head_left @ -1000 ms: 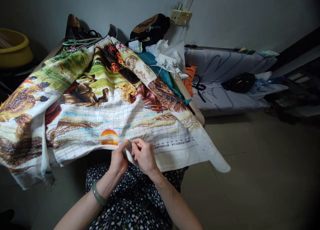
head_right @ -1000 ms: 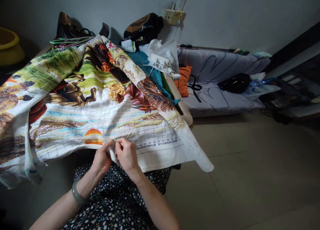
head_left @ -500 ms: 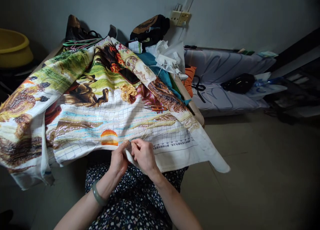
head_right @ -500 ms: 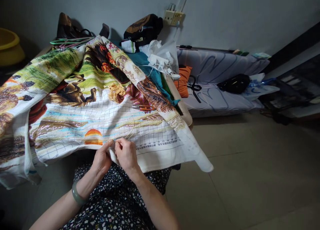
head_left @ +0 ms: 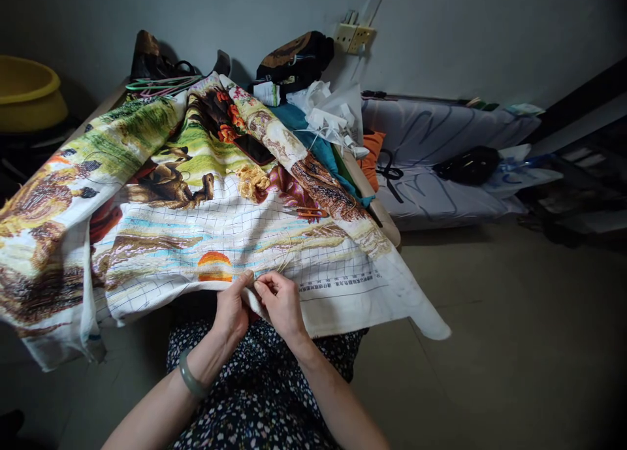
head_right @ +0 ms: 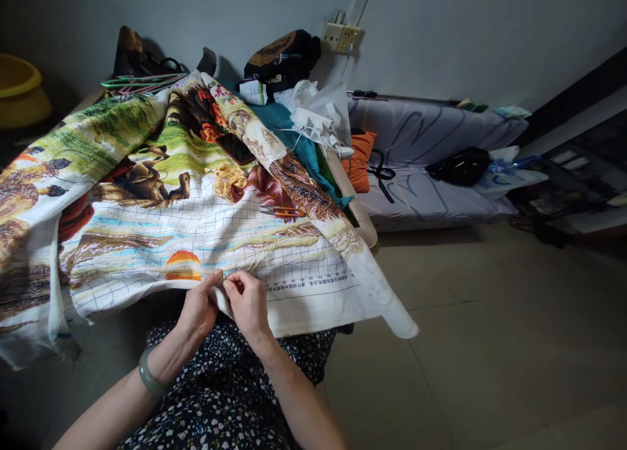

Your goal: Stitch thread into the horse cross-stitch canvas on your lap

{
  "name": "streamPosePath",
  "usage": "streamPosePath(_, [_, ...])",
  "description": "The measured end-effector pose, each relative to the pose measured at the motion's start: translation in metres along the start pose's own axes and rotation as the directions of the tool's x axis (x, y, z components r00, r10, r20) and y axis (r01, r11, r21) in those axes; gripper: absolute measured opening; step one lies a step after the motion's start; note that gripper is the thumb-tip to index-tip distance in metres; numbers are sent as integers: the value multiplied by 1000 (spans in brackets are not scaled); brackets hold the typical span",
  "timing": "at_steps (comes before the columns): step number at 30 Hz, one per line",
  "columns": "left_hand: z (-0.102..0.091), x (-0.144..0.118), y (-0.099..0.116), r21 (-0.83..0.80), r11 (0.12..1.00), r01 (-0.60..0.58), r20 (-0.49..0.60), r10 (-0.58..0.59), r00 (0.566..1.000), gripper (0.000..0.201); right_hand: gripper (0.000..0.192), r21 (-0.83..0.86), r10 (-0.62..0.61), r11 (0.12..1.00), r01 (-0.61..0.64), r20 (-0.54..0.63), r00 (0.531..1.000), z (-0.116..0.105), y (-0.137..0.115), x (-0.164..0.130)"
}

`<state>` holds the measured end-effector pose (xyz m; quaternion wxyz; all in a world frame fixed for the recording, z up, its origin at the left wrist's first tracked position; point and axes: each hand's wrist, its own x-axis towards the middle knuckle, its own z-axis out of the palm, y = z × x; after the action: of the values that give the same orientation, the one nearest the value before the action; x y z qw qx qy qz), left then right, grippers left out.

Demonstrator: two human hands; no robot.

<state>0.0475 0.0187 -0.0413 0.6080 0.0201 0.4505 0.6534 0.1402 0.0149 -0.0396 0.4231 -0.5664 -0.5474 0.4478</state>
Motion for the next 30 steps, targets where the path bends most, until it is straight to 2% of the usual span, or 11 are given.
streamPosePath(4, [-1, -1, 0, 17, 999, 42, 24, -43, 999, 24, 16, 104, 61, 993, -63, 22, 998, 1, -3, -1])
streamPosePath(8, [-1, -3, 1, 30, 997, 71, 43, -72, 996, 24, 18, 187, 127, 973, -136, 56, 990, 1, -4, 0])
streamPosePath(18, [1, -6, 2, 25, 994, 105, 31, -106, 994, 26, 19, 227, 186, 953, -200, 81, 979, 0, -5, 4])
streamPosePath(26, [5, -5, 3, 16, 997, 76, -1, -76, 997, 21, 16, 85, 43, 996, -40, -37, 998, 4, -2, 1])
streamPosePath(30, [6, -4, 4, 5, 999, 53, -13, -53, 999, 19, 18, 73, 21, 997, -16, -70, 997, 7, 2, 1])
